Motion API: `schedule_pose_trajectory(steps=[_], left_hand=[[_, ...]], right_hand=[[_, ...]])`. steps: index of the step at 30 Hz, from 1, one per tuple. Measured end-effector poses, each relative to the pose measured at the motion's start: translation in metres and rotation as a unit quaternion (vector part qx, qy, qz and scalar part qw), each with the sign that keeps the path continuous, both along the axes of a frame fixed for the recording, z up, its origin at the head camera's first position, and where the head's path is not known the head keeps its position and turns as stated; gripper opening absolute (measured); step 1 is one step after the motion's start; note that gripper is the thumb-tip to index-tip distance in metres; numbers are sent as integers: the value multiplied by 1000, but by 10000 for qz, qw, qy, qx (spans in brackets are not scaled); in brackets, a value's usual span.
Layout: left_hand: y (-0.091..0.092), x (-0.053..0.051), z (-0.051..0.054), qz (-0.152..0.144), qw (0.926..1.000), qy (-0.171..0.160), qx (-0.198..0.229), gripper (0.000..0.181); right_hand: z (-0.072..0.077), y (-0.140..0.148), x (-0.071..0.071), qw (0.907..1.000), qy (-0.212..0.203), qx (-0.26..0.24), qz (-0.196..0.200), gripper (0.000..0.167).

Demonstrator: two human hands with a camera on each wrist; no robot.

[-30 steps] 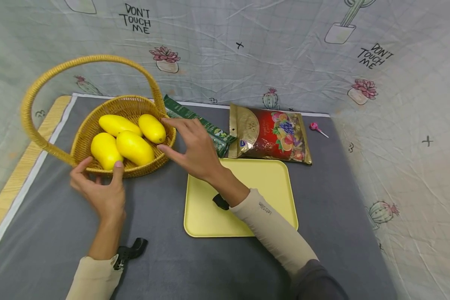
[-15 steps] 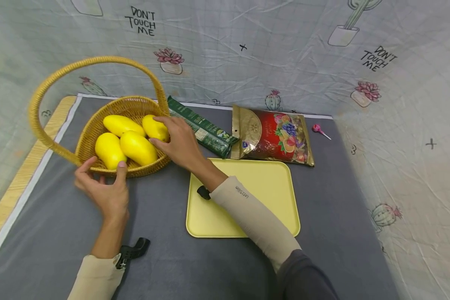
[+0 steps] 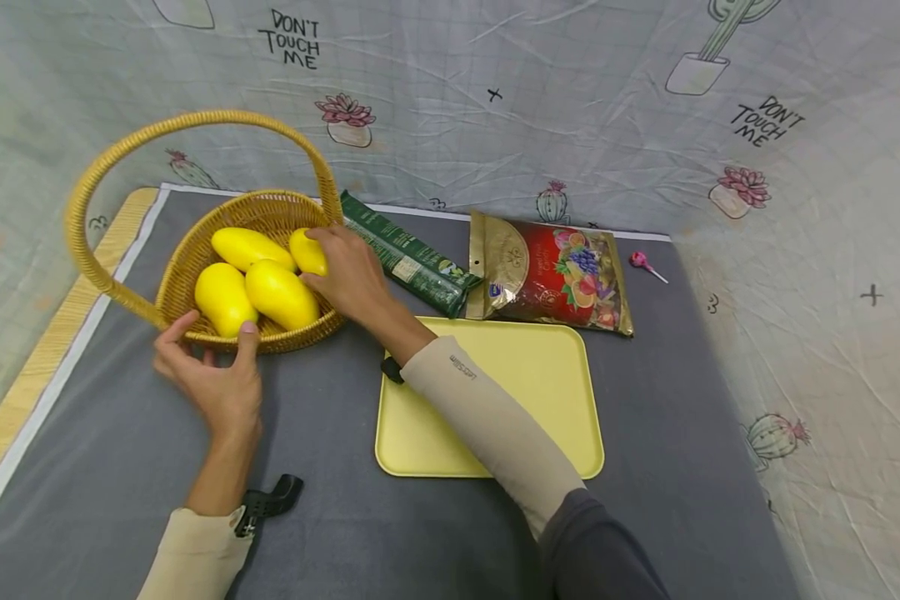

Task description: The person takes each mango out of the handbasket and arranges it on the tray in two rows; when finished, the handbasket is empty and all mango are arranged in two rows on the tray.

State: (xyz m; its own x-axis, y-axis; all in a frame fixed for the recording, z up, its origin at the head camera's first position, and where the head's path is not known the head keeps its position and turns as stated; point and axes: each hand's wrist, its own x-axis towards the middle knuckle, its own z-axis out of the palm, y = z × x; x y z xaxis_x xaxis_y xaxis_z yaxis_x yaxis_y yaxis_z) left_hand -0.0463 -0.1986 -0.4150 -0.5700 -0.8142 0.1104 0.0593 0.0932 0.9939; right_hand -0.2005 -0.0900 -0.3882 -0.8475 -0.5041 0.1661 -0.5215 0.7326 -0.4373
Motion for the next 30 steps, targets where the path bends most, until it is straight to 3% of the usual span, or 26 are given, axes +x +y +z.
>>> schedule_pose_trajectory(steps=[7,13,23,30], left_hand=[[1,0,0,10,10000,-31,10,56],[-1,-1,-1,-6,9999,-73,70,56],[0,1,0,32,10000,-34,27,55],[0,0,-1,24,10000,-56,40,55]], right_hand=[[0,-7,-4,9994,-56,334,-118,59],[0,-9,-5,9994,14,310,-160,54],[7,3,3,9998,92,-150,-114,53],[16,18,12,9960,-160,-876,55,54]])
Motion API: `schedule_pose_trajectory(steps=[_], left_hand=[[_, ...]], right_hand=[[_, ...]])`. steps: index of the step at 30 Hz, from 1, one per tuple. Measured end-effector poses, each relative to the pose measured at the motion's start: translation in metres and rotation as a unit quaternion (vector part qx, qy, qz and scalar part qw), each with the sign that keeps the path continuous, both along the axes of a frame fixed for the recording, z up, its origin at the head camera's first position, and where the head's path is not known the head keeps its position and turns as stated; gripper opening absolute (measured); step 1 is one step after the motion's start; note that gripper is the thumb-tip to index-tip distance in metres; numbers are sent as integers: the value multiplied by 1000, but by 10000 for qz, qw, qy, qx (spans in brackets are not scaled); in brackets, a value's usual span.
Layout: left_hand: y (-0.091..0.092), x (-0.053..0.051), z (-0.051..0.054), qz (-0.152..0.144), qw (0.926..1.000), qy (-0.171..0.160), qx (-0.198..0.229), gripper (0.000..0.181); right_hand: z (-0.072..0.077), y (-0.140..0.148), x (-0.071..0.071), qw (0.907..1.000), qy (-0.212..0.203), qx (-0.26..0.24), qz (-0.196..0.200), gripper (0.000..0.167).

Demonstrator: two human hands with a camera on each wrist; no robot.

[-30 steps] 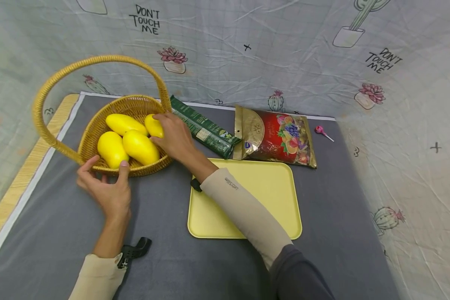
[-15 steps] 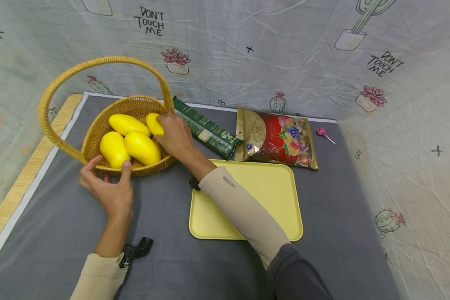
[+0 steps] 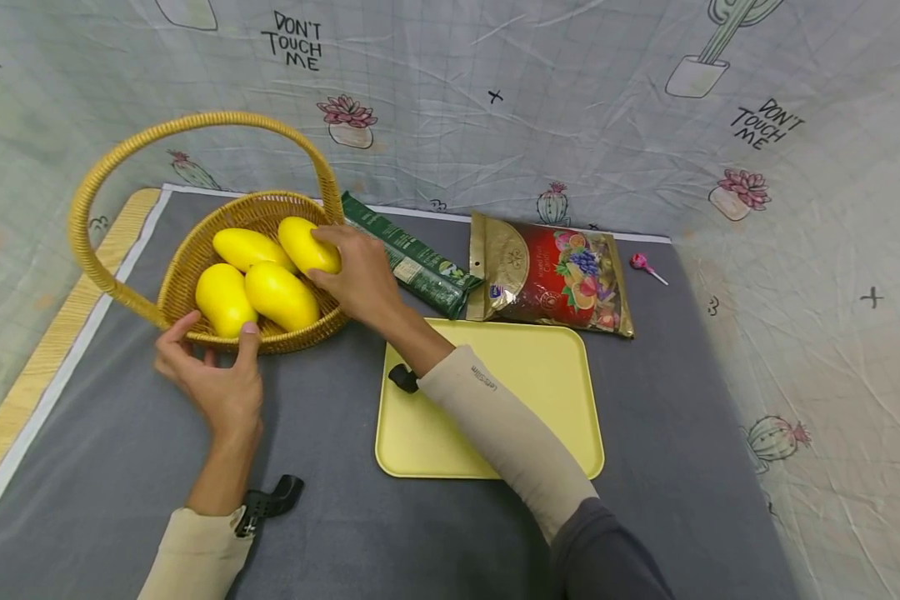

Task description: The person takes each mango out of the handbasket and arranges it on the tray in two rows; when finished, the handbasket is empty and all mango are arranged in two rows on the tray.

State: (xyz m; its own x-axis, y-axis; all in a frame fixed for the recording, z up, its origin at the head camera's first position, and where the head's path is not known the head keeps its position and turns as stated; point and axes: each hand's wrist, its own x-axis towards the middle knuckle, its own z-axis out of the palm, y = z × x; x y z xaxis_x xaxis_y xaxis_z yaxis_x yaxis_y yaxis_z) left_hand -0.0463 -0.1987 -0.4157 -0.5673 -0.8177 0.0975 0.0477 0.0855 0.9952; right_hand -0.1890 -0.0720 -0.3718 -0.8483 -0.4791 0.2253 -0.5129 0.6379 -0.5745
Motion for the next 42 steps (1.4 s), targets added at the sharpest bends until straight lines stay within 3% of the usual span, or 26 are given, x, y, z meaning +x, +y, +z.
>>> schedule_pose_trajectory(steps=[10,18,31,38,42], left_hand=[[0,0,1,-11,10000,26,69,55],[-1,0,0,8,10000,-8,47,55],[-3,0,-4,5,9998,-195,4,56],[-3,0,-4,-18,9998,-202,-18,56],[-2,0,-3,-13,9998,-203,-53,56]], right_hand=[[16,28,18,9944,-241,-1010,197,54],[21,56,29,9743,-729,-2055,566,55],[33,112,48,9538,-1600,-2444,698,50],[11,145,40,9258,-2304,-2796,1077,49],[0,163,38,9143,-2692,-2820,1099,48]])
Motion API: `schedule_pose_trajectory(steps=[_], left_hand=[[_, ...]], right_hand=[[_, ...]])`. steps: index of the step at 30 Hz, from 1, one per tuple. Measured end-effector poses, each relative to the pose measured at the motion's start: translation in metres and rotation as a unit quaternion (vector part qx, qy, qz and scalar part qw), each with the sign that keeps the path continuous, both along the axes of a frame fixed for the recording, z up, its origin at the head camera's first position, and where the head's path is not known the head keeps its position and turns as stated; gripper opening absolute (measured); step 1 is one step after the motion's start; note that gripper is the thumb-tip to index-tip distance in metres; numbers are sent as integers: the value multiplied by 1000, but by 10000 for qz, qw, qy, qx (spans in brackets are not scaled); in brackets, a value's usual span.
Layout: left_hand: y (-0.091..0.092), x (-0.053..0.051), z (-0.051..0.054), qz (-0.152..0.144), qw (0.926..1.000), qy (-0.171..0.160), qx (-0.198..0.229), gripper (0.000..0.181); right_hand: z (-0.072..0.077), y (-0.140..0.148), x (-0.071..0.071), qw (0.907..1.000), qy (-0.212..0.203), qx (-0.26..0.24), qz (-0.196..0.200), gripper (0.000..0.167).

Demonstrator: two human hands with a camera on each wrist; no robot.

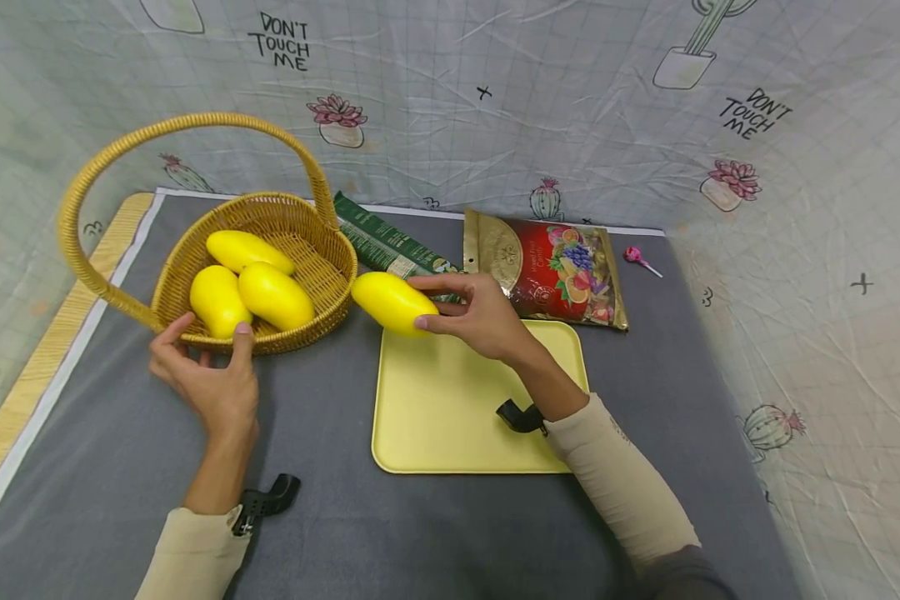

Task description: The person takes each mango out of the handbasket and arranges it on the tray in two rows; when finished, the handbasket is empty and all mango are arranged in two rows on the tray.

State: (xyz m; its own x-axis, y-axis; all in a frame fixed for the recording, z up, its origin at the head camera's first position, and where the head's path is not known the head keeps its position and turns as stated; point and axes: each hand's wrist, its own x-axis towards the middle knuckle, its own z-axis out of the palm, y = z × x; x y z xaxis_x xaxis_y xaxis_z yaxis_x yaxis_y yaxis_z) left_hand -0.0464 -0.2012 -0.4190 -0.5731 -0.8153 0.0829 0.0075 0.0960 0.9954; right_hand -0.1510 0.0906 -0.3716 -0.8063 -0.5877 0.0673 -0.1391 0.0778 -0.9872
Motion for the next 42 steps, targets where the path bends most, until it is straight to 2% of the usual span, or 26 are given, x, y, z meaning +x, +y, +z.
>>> schedule_pose_trajectory(steps=[5,12,18,25,30,37,42], left_hand=[[0,0,-1,4,10000,44,-3,55],[-1,-1,-2,12,10000,-5,-1,55],[1,-2,-1,-18,10000,60,15,54],[0,-1,-1,-16,10000,90,21,55],[1,0,0,-21,10000,33,-11,55],[2,0,2,-17,10000,34,-7,54],[2,0,2,-21,10000,45,-9,54]], right_hand=[[-10,17,-3,9991,-280,300,144,46],[-26,34,-9,9936,-183,968,552,43],[-39,42,-18,9886,-277,1142,938,42],[-44,47,-28,9840,-406,1337,1102,40],[-40,46,-31,9813,26,1641,1004,37],[-32,44,-26,9805,145,1912,440,31],[-27,45,-24,9767,416,2105,-35,29]])
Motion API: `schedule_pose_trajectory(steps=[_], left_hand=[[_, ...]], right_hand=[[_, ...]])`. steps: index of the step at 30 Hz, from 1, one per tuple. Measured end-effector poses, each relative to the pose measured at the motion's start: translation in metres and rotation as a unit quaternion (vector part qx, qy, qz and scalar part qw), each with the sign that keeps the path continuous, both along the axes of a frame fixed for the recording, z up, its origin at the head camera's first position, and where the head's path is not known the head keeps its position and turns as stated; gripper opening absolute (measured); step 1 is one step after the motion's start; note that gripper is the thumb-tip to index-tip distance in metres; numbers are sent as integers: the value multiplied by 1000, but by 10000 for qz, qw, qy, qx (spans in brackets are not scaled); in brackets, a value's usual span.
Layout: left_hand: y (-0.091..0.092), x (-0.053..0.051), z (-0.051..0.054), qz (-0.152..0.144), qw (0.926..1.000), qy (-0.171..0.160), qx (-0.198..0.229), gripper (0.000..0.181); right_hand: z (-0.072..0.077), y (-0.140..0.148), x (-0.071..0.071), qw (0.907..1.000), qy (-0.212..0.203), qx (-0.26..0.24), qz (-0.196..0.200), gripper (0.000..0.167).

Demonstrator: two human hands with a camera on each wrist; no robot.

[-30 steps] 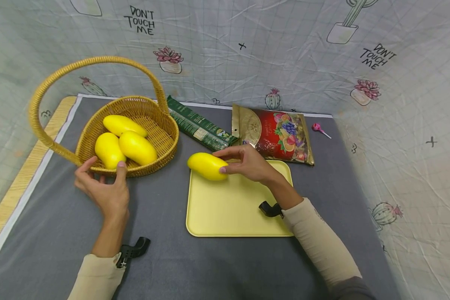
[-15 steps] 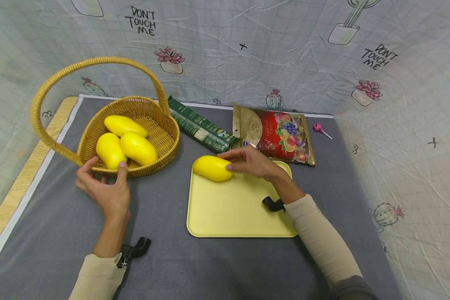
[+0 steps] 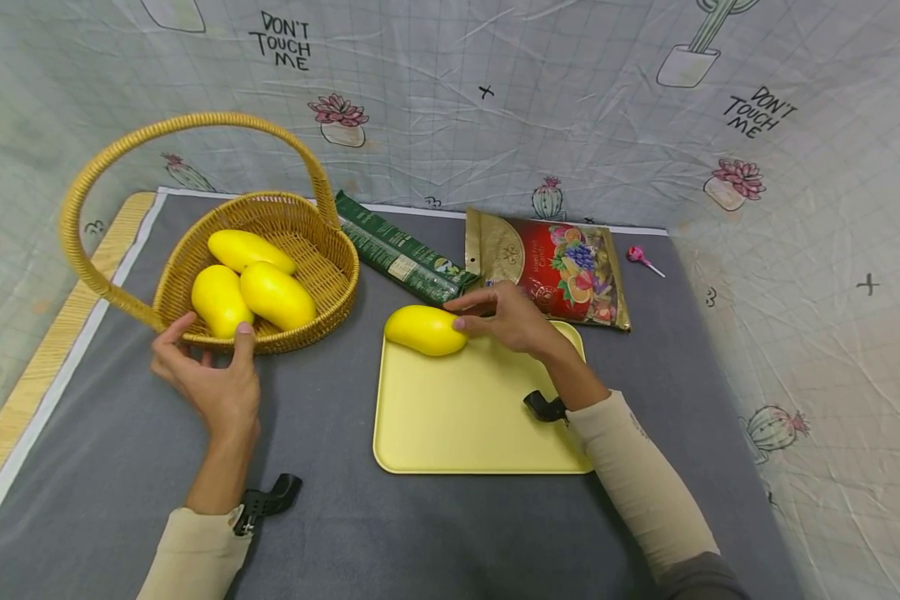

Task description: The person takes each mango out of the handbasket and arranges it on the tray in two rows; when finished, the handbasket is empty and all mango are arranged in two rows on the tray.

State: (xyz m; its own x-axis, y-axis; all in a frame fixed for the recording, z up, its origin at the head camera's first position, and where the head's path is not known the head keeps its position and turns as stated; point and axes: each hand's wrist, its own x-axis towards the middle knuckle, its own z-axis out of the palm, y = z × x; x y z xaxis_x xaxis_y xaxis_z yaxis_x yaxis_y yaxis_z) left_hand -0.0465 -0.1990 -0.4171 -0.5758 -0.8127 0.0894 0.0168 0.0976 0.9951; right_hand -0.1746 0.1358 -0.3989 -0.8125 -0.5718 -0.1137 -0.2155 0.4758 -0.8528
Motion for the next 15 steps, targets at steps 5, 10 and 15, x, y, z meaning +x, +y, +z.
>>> schedule_pose_trajectory(steps=[5,10,15], left_hand=[[-1,0,-1,-9,10000,-32,-28,54],[-3,-1,-4,-13,10000,-80,-24,55],[-4,-1,-6,-27,9999,-134,-4,56]], right_hand=[[12,0,2,9984,401,-43,-389,30],[29,-11,6,9942,758,-415,-644,31],[42,-32,9,9895,979,-876,-596,36]])
